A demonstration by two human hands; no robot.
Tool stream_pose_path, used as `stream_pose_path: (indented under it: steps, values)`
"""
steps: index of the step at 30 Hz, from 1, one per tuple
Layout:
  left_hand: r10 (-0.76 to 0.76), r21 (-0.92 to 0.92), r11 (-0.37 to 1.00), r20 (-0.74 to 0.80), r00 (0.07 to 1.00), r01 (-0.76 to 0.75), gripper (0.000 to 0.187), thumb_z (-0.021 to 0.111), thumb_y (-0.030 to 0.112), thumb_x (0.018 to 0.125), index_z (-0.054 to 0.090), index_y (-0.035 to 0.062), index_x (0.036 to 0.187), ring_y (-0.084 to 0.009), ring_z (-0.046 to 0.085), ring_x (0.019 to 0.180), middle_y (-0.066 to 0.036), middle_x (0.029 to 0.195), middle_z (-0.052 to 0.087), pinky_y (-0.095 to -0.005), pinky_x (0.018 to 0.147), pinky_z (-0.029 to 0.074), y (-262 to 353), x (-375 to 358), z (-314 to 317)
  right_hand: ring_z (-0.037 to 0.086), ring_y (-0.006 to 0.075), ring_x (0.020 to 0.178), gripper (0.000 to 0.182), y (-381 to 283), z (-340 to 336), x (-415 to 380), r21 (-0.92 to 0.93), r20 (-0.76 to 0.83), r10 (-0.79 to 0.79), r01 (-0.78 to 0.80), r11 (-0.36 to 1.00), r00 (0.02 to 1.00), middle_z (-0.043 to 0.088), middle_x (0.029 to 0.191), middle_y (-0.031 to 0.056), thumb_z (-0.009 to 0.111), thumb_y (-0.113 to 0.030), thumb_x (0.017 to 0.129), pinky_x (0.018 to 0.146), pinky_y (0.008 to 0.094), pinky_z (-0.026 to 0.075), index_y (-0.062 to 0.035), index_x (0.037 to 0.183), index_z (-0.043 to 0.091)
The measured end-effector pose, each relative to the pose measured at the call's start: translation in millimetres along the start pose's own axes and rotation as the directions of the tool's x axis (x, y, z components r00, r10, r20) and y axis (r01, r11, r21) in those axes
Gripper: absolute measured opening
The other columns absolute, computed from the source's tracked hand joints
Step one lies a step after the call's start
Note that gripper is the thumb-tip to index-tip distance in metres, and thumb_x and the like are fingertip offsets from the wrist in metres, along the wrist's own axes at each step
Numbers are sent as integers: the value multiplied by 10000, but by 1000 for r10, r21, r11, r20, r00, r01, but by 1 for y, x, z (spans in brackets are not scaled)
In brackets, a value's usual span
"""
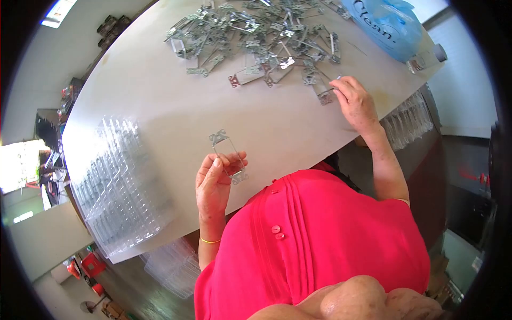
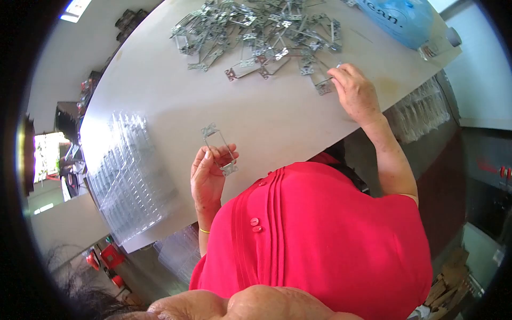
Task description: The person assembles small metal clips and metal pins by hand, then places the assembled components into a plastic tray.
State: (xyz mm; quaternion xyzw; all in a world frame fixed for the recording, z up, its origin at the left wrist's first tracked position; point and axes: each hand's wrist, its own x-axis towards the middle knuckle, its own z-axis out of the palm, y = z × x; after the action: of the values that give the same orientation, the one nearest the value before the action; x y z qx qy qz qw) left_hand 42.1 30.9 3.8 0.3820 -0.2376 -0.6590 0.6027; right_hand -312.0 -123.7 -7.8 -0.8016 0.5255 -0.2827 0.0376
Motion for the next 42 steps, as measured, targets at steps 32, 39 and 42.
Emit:
stream_pose_path:
  steps: [32,39,42]
  values:
    - [-115,-157,980,43,992,120,387,468,254,1087,519,-27,1349,-212,651,907,-157,1089,665,-337,808,508,-11,1,-18,592,266,811,153,-149,25,22,196,420,-566,538,820,709,548,829,99,618,-13,753,721,385,508,-36,899,577]
    - [-134,-203,969,53,990,142,393,433,249,1088,524,-34,1345,-217,655,870,-158,1059,665,-341,818,515,-11,9,-20,613,271,750,106,-168,26,30,266,338,-588,525,808,735,569,789,86,622,-7,798,680,392,500,-45,877,562]
    - [-134,-220,965,51,990,142,378,431,238,1083,536,-35,1322,-217,656,839,-165,1042,667,-336,798,517,-12,10,-22,619,270,735,103,-171,13,42,214,325,-552,509,834,768,574,764,83,625,-15,800,674,394,500,-53,862,552]
